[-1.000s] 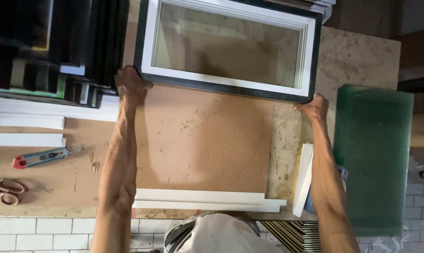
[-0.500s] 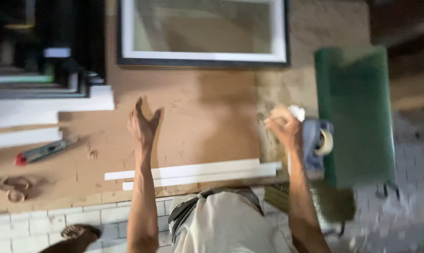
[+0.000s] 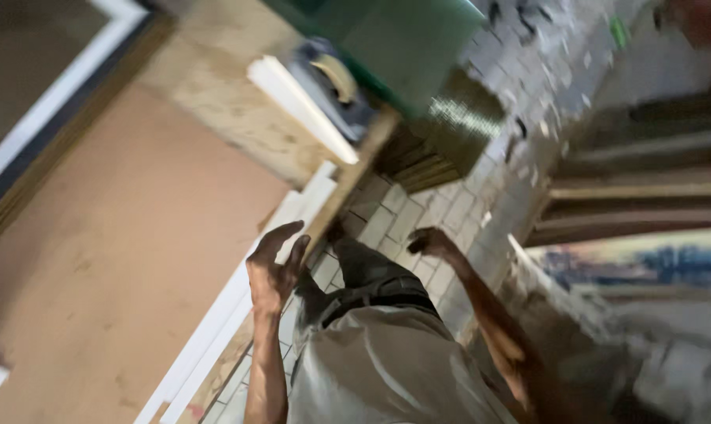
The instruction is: The person fits white mat board strips into a black picture frame lying on a workbench, pressing the strips into the frame edges and repositioning the frame. They pull tape from a tape dispenser and continue seating the mat board pieces around the frame opening.
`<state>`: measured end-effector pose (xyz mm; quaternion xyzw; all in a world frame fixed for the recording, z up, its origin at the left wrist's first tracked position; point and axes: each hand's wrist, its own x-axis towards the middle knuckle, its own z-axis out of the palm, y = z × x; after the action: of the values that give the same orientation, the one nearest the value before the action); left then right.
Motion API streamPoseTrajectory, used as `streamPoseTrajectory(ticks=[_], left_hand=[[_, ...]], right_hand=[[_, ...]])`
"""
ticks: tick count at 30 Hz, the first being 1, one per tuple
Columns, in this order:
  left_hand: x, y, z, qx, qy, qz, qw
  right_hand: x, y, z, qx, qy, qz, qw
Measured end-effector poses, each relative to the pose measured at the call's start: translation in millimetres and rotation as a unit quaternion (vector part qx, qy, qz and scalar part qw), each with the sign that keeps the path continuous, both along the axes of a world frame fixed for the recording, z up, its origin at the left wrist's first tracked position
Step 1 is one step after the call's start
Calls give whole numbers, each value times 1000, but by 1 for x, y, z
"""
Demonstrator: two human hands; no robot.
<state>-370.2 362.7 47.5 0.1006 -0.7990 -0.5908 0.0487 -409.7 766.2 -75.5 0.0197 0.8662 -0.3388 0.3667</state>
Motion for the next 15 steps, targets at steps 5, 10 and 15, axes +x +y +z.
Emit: streamPoseTrajectory(ticks=[5,10,15], left_hand=[[9,110,39,295,-30,-228,927],[-44,305,69,553,122,-452,689],[-116,467,65,637,142,-487,580]], right_hand=[[-19,109,-18,-118,-112,-359,919],[-105,218,-57,-275,-118,-471,830],[-183,281,-105,-207,-38,-515,831]])
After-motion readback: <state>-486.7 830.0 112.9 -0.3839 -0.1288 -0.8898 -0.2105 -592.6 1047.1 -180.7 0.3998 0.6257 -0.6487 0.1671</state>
